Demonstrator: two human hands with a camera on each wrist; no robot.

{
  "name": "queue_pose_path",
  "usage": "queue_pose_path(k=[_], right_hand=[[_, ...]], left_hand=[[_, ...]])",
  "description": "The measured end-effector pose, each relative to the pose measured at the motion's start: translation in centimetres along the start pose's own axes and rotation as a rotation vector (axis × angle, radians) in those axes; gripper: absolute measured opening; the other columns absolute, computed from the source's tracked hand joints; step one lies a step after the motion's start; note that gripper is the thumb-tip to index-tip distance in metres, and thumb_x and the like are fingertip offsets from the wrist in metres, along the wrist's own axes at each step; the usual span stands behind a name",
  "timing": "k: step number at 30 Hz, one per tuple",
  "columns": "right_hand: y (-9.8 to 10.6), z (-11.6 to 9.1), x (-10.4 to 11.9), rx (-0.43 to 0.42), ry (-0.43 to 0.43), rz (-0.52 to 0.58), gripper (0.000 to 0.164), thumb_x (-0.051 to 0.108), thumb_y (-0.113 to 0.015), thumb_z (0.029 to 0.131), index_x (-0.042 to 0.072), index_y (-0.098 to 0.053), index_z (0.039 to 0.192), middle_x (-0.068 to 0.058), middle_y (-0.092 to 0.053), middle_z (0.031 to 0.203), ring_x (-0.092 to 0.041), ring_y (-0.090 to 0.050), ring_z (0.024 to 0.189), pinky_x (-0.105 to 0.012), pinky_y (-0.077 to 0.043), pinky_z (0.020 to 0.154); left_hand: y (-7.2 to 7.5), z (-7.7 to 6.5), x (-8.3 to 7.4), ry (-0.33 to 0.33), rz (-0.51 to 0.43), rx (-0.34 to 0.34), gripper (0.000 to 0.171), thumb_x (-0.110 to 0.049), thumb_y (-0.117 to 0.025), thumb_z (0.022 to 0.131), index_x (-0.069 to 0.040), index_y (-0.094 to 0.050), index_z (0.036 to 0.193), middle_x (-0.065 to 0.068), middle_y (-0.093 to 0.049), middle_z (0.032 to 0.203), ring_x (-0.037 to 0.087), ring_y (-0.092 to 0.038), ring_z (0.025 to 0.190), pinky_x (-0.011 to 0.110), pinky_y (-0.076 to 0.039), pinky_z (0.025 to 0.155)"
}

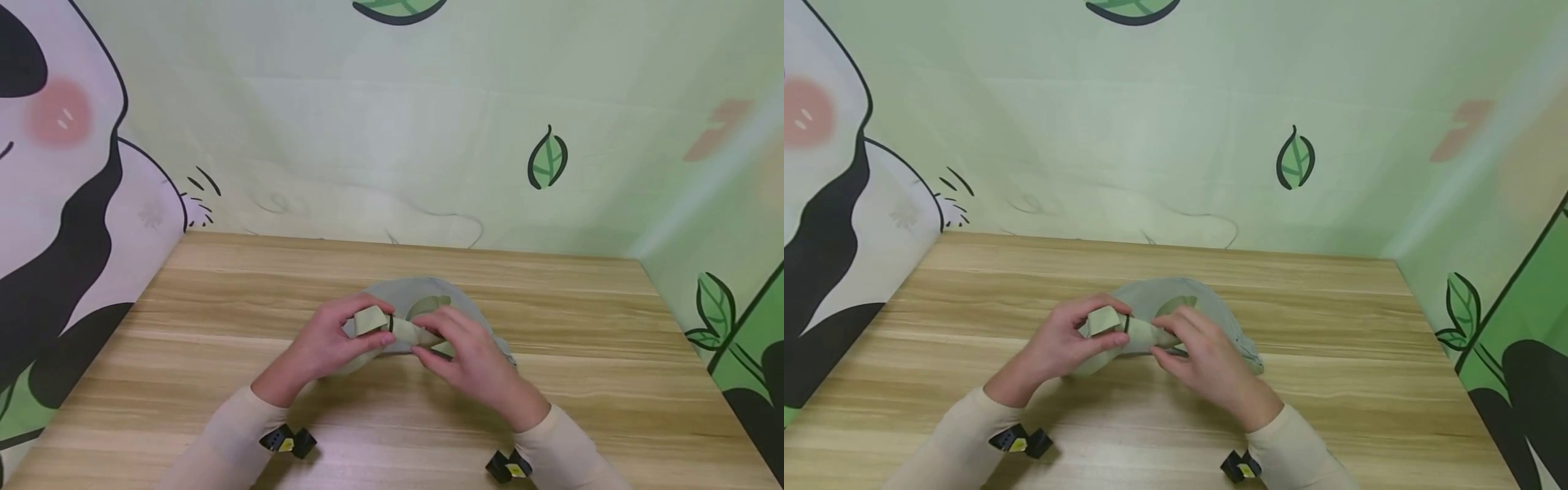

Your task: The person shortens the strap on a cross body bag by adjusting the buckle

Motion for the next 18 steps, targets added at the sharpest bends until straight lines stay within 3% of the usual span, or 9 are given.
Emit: queue_pose_path(k=[4,10,18], right_hand=[[0.03,-0.04,0.06,-0.013,0.007,0.002,0.035,0.005,-0.086,0.09,0.005,-0.072,0.122,-0.003,-0.072,0.109,-0.013,-0.066,0.092,-0.024,-0.058,0.081],[0.25,-0.26,-0.09,-0.059,-0.002,0.112,0.029,0.017,-0.078,0.101,0.003,-0.073,0.126,-0.007,-0.075,0.113,-0.016,-0.069,0.096,-0.022,-0.057,0.086],[0.07,-0.18,-0.36,-0.075,-0.057,0.198,0.036,-0.001,-0.085,0.089,0.006,-0.075,0.123,-0.005,-0.077,0.11,-0.015,-0.069,0.093,-0.023,-0.057,0.083]], left_hand=[[0.09,-0.08,0.01,0.02,-0.015,-0.014,0.031,-0.004,-0.089,0.088,-0.006,-0.076,0.117,0.003,-0.076,0.098,0.008,-0.063,0.087,0.026,-0.057,0.08],[0.3,-0.21,0.18,0.079,-0.006,-0.021,0.034,-0.007,-0.091,0.087,-0.007,-0.077,0.117,0.004,-0.077,0.101,0.009,-0.063,0.087,0.026,-0.056,0.079],[0.11,-0.09,0.31,0.051,0.015,-0.006,0.034,-0.008,-0.092,0.085,-0.007,-0.078,0.116,0.005,-0.081,0.11,0.011,-0.071,0.099,0.03,-0.059,0.09]])
Point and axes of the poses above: each hand's wrist, its own z-axis towards the middle knuckle, its own y-axis out of the back of the hand, x = y × z, the point moved 6 cm from there along z, towards the middle knuckle
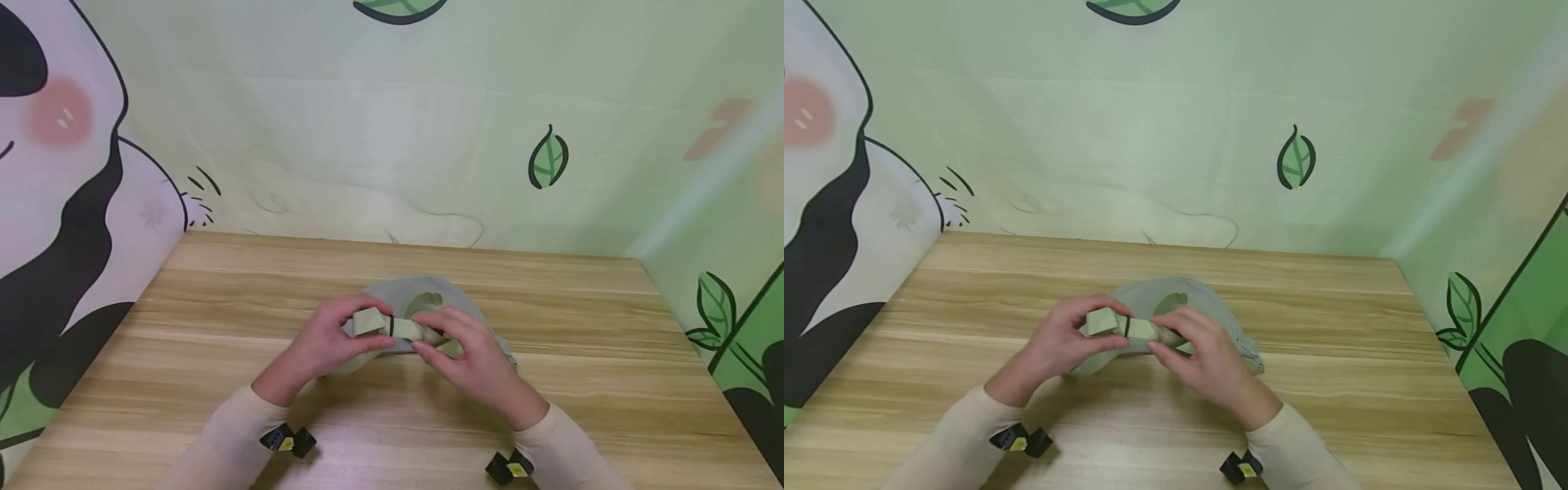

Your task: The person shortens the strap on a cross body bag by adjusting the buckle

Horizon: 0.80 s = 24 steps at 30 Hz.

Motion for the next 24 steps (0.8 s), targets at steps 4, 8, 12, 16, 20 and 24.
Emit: queue_pose_path(k=[4,8,12,16,20,24], right_hand=[[-0.1,0.2,0.2,-0.01,0.016,0.005,0.036,-0.002,-0.085,0.088,0.005,-0.075,0.122,-0.005,-0.076,0.106,-0.014,-0.068,0.09,-0.023,-0.057,0.081],[-0.2,0.5,0.5,-0.009,0.04,0.006,0.035,-0.003,-0.085,0.087,0.004,-0.076,0.12,-0.005,-0.076,0.104,-0.014,-0.068,0.089,-0.022,-0.057,0.08],[-0.5,0.9,0.9,0.006,0.063,0.025,0.037,-0.006,-0.085,0.086,0.004,-0.076,0.121,-0.005,-0.076,0.104,-0.015,-0.069,0.089,-0.022,-0.059,0.078],[-0.8,1.1,1.2,0.017,0.045,0.03,0.038,-0.005,-0.086,0.086,0.001,-0.076,0.123,-0.008,-0.077,0.109,-0.019,-0.072,0.094,-0.023,-0.062,0.08],[-0.9,1.2,1.3,0.016,0.024,-0.013,0.041,-0.003,-0.087,0.085,-0.001,-0.077,0.124,-0.009,-0.078,0.112,-0.02,-0.073,0.097,-0.028,-0.063,0.081],[-1.0,1.3,1.3,0.026,0.016,-0.03,0.043,-0.003,-0.087,0.086,-0.002,-0.076,0.127,-0.01,-0.078,0.112,-0.02,-0.074,0.095,-0.03,-0.064,0.078]], left_hand=[[-0.2,0.1,0.0,-0.029,-0.01,0.008,0.033,-0.006,-0.092,0.084,-0.008,-0.077,0.114,0.005,-0.081,0.109,0.012,-0.072,0.102,0.031,-0.059,0.094],[-0.2,0.1,-0.2,-0.052,-0.03,0.004,0.034,-0.004,-0.092,0.084,-0.009,-0.076,0.114,0.006,-0.081,0.107,0.01,-0.07,0.098,0.029,-0.059,0.09],[-0.5,0.3,-0.5,-0.107,-0.057,0.004,0.038,-0.001,-0.093,0.082,-0.01,-0.075,0.114,0.006,-0.081,0.106,0.011,-0.072,0.097,0.029,-0.06,0.089],[-0.7,0.5,-0.7,-0.154,-0.075,-0.002,0.042,-0.001,-0.095,0.079,-0.01,-0.075,0.114,0.006,-0.08,0.109,0.016,-0.074,0.104,0.032,-0.06,0.098],[-0.7,0.5,-0.5,-0.131,-0.086,-0.017,0.044,-0.001,-0.096,0.078,-0.011,-0.074,0.114,0.006,-0.078,0.11,0.017,-0.073,0.106,0.032,-0.059,0.1],[-0.7,0.5,-0.3,-0.051,-0.079,-0.005,0.045,-0.003,-0.095,0.079,-0.01,-0.074,0.118,0.005,-0.079,0.112,0.015,-0.073,0.108,0.033,-0.058,0.101]])
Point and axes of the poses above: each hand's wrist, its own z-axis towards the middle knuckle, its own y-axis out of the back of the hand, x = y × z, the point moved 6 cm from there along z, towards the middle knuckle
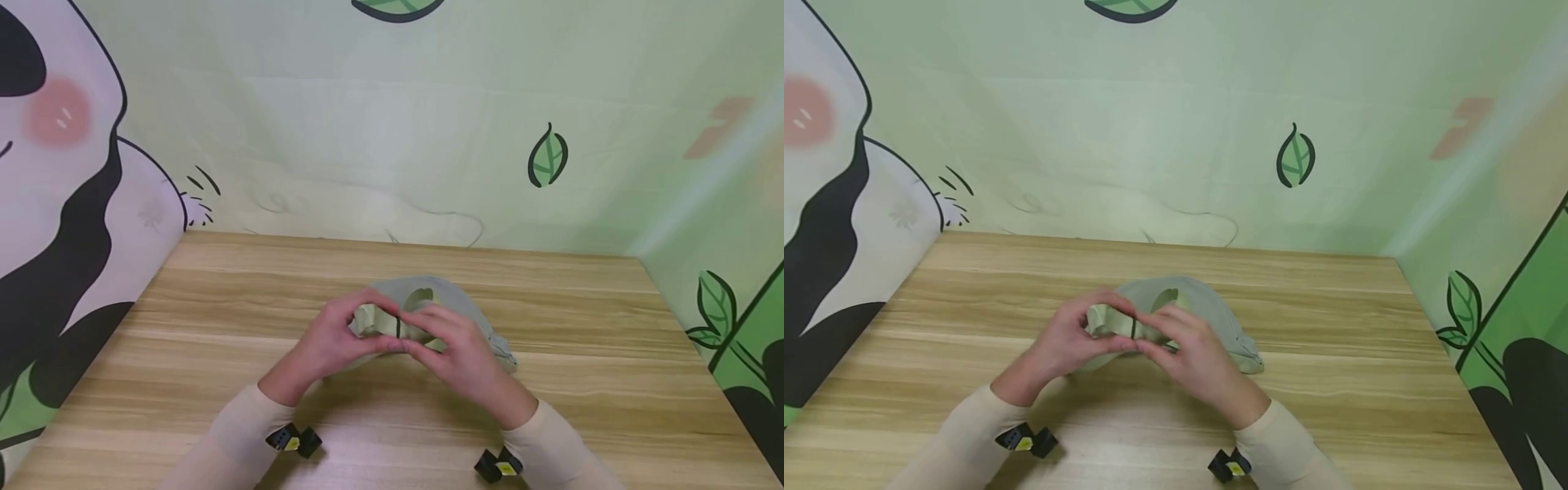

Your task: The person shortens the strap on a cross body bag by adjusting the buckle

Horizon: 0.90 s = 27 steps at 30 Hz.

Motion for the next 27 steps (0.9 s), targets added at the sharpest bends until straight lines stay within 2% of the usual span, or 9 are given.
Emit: queue_pose_path(k=[5,8,11,14,19,21,22,27], right_hand=[[-0.1,0.0,-0.1,0.03,-0.026,0.001,0.046,0.0,-0.087,0.088,-0.001,-0.074,0.132,-0.007,-0.077,0.108,-0.017,-0.07,0.09,-0.029,-0.063,0.075],[-0.2,0.1,-0.2,0.048,-0.037,0.001,0.047,0.002,-0.087,0.088,0.001,-0.074,0.133,-0.005,-0.076,0.105,-0.015,-0.067,0.088,-0.029,-0.06,0.074],[-0.3,0.1,-0.3,0.06,-0.053,0.016,0.043,0.002,-0.087,0.088,0.002,-0.075,0.13,-0.005,-0.077,0.106,-0.015,-0.068,0.09,-0.03,-0.06,0.076],[-0.3,0.0,-0.5,0.055,-0.071,0.034,0.038,0.001,-0.087,0.089,0.002,-0.076,0.125,-0.006,-0.077,0.107,-0.016,-0.07,0.092,-0.03,-0.062,0.08],[-0.1,-0.1,-0.9,0.022,-0.107,0.053,0.037,0.0,-0.086,0.089,0.002,-0.076,0.124,-0.008,-0.079,0.111,-0.02,-0.072,0.097,-0.031,-0.063,0.083],[0.1,-0.1,-1.0,0.006,-0.122,0.055,0.038,0.001,-0.087,0.088,0.002,-0.076,0.124,-0.01,-0.079,0.113,-0.022,-0.073,0.1,-0.031,-0.063,0.085],[0.2,-0.1,-1.0,0.0,-0.126,0.055,0.038,0.001,-0.087,0.088,0.002,-0.076,0.125,-0.011,-0.079,0.114,-0.022,-0.073,0.101,-0.031,-0.064,0.086],[0.4,-0.2,-1.2,-0.011,-0.145,0.068,0.038,0.001,-0.088,0.087,0.002,-0.076,0.123,-0.01,-0.079,0.112,-0.019,-0.073,0.098,-0.031,-0.063,0.084]], left_hand=[[0.0,0.0,0.2,0.104,0.019,0.035,0.057,-0.005,-0.095,0.08,-0.005,-0.069,0.131,0.008,-0.079,0.117,0.021,-0.072,0.113,0.032,-0.058,0.098],[-0.1,0.0,0.2,0.125,0.003,0.069,0.067,-0.005,-0.094,0.079,-0.003,-0.064,0.138,0.011,-0.078,0.118,0.025,-0.072,0.113,0.03,-0.062,0.088],[-0.2,0.1,0.3,0.145,-0.03,0.094,0.075,-0.004,-0.094,0.077,-0.003,-0.06,0.143,0.013,-0.076,0.12,0.023,-0.072,0.111,0.028,-0.064,0.08],[-0.3,0.0,0.6,0.167,-0.057,0.114,0.081,-0.004,-0.095,0.078,-0.003,-0.055,0.148,0.013,-0.074,0.122,0.019,-0.072,0.107,0.029,-0.064,0.085],[-0.7,-0.5,1.4,0.227,-0.069,0.16,0.09,-0.007,-0.094,0.082,-0.006,-0.042,0.155,0.011,-0.074,0.123,0.019,-0.073,0.108,0.045,-0.063,0.099],[-0.8,-0.7,1.7,0.232,-0.038,0.178,0.087,-0.009,-0.094,0.084,-0.009,-0.043,0.154,0.008,-0.073,0.125,0.02,-0.073,0.111,0.048,-0.062,0.1],[-0.8,-0.8,1.8,0.224,-0.003,0.185,0.08,-0.01,-0.094,0.085,-0.01,-0.048,0.151,0.006,-0.073,0.124,0.019,-0.072,0.113,0.047,-0.061,0.102],[-1.0,-0.9,1.4,0.089,0.127,0.198,0.045,-0.009,-0.091,0.088,-0.013,-0.072,0.128,0.001,-0.076,0.123,0.021,-0.072,0.116,0.039,-0.062,0.102]])
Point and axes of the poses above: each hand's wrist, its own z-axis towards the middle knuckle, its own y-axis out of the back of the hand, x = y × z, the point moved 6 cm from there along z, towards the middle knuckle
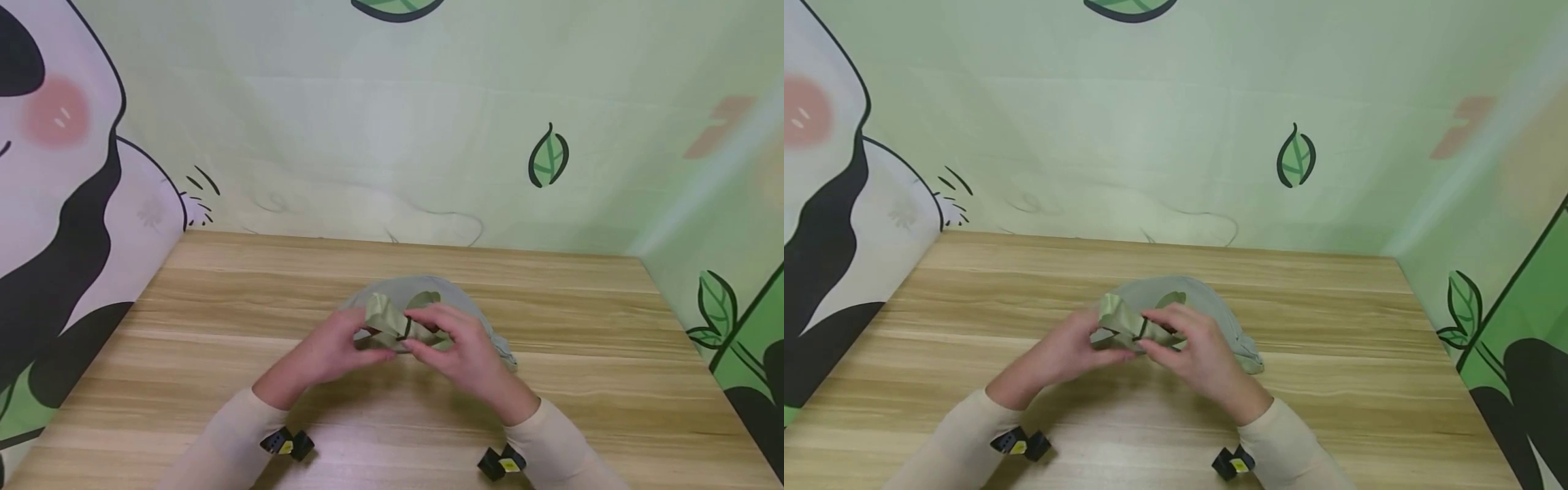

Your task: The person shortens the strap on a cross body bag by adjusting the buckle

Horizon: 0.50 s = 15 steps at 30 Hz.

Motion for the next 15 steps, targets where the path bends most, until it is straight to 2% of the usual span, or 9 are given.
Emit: queue_pose_path(k=[2,4,15], right_hand=[[0.05,-0.03,-0.03,0.001,-0.016,0.006,0.037,0.002,-0.088,0.087,0.003,-0.077,0.123,-0.009,-0.079,0.111,-0.016,-0.072,0.097,-0.029,-0.063,0.083],[0.08,-0.04,-0.04,0.003,-0.035,0.009,0.038,0.004,-0.089,0.087,0.005,-0.078,0.123,-0.007,-0.08,0.111,-0.014,-0.071,0.097,-0.028,-0.062,0.082],[0.19,-0.11,-0.28,0.009,-0.076,-0.016,0.035,0.007,-0.09,0.087,0.005,-0.079,0.12,-0.006,-0.08,0.111,-0.014,-0.07,0.098,-0.028,-0.061,0.082]], left_hand=[[-0.05,0.02,-0.18,-0.039,0.014,-0.005,0.039,-0.008,-0.09,0.088,-0.013,-0.075,0.123,0.001,-0.077,0.12,0.021,-0.073,0.116,0.037,-0.062,0.102],[-0.06,0.06,-0.29,-0.05,0.024,-0.011,0.036,-0.008,-0.089,0.088,-0.013,-0.076,0.121,0.0,-0.077,0.118,0.02,-0.073,0.115,0.036,-0.062,0.101],[0.2,-0.04,-0.35,-0.035,0.123,0.044,0.02,-0.015,-0.086,0.093,-0.015,-0.08,0.112,-0.002,-0.081,0.11,0.012,-0.075,0.104,0.032,-0.064,0.093]])
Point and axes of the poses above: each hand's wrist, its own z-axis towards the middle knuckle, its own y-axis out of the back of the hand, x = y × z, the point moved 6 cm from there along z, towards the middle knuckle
